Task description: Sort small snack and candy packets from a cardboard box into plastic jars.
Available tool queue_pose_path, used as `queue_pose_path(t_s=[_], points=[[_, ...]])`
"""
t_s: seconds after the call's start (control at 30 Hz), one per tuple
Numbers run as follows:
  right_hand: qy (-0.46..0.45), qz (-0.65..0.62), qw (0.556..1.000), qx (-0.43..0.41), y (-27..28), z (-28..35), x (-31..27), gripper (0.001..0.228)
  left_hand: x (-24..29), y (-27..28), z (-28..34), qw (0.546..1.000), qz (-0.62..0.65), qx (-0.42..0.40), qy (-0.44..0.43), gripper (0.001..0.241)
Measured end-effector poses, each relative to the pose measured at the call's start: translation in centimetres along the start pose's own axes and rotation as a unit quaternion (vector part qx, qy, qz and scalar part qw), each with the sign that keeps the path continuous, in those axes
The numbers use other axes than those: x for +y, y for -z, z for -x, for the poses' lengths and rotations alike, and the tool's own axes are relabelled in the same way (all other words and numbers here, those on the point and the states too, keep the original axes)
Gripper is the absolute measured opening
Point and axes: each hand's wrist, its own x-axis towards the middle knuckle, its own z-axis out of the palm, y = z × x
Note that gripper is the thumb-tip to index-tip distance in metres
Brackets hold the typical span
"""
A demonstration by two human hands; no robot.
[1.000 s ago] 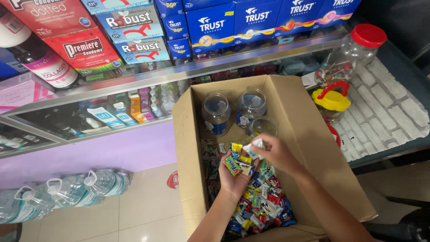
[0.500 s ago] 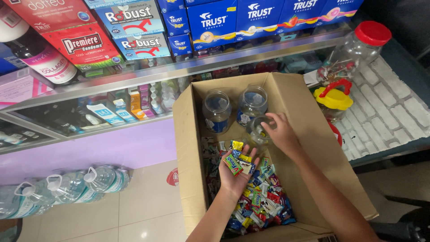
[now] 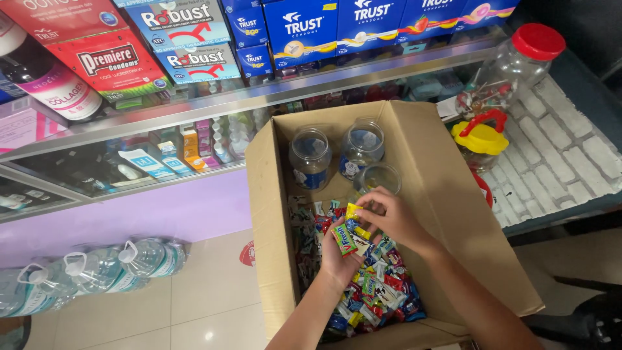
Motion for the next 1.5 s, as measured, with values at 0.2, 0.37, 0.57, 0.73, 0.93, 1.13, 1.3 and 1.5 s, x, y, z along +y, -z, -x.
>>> queue_pose_path(t_s=[0.2, 0.37, 0.57, 0.73, 0.93, 1.13, 1.3, 1.5], points=[[-0.037, -0.095, 0.994, 0.051, 0.8, -0.1, 1.1, 0.012, 0.4, -2.1, 1.1, 1.000, -0.008, 0.013, 0.000, 0.047], [-0.010, -0.100, 0.993, 0.061, 2.4, 0.2, 2.8, 0.011, 0.6, -2.7, 1.4, 0.999, -0.029, 0.013, -0.026, 0.048], [-0.071, -0.069, 0.993, -0.061, 1.2, 0.8, 0.4, 0.024, 0.8, -4.0, 2.5, 0.998, -0.059, 0.020, -0.024, 0.052], [-0.070, -0.048, 0.994, -0.065, -0.5, 1.1, 1.0, 0.026, 0.7, -2.5, 1.9, 0.997, -0.075, -0.013, -0.032, 0.050], [-0.108, -0.010, 0.994, 0.000, -0.1, 0.6, -1.1, 0.020, 0.5, -1.1, 1.0, 0.998, -0.059, -0.001, -0.007, 0.046], [-0.010, 0.027, 0.987, 0.159, 4.2, -1.8, 4.1, 0.017, 0.7, -1.5, 1.1, 0.999, -0.041, 0.024, -0.027, 0.053], [0.053, 0.182, 0.939, 0.287, 5.7, -3.5, 7.0, 0.016, 0.7, -0.9, 0.8, 0.998, -0.033, 0.015, -0.048, 0.054], [0.018, 0.174, 0.961, 0.213, 5.3, -3.7, 7.5, 0.026, 0.7, -1.8, 1.3, 0.996, -0.049, 0.041, -0.056, 0.055]])
